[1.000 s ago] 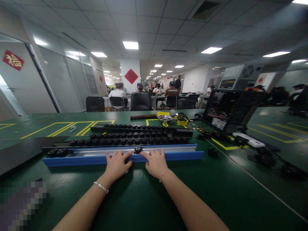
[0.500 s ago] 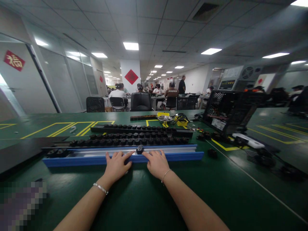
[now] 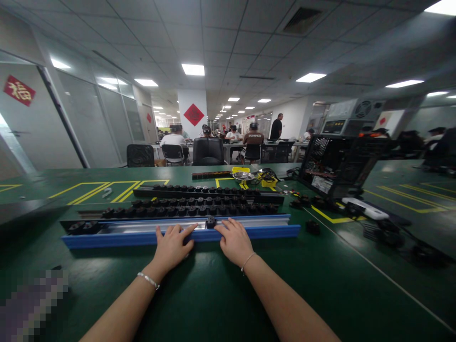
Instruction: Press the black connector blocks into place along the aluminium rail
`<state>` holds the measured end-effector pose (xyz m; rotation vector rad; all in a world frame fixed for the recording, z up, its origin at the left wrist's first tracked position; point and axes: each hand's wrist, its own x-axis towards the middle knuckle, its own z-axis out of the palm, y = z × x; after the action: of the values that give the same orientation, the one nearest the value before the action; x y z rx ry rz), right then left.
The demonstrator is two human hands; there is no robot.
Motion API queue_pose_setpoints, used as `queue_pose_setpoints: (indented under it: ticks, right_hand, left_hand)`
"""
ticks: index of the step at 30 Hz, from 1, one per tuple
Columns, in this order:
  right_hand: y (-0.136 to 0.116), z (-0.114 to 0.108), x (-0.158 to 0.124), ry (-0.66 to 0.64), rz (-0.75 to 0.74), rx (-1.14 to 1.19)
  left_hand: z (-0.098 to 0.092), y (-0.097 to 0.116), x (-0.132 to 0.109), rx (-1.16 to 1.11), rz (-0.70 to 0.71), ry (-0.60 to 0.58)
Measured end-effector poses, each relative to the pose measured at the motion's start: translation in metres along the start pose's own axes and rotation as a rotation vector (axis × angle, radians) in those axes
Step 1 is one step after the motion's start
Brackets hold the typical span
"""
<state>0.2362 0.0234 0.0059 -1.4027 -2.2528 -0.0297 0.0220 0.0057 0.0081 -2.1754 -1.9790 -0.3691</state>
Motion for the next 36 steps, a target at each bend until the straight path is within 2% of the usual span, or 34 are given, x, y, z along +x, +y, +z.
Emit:
queue_pose_setpoints:
  ticks: [9,21,36]
  right_hand:
    - [0.002,-0.003,0.0,0.034,-0.069,-0.006]
    - [0.01,-0.004,-0.001,0.054,-0.056,-0.003]
    - [0.016,-0.018,-0.004,-0.029,0.006,-0.078]
  left_hand:
    - [0.002,-0.001,0.0,-0.007,0.003,0.005]
    - [0.003,-0.002,0.001,-0.029,0.008,0.018]
    - [-0.003,0.0,0.0,-0.03,-0.013,-0.035]
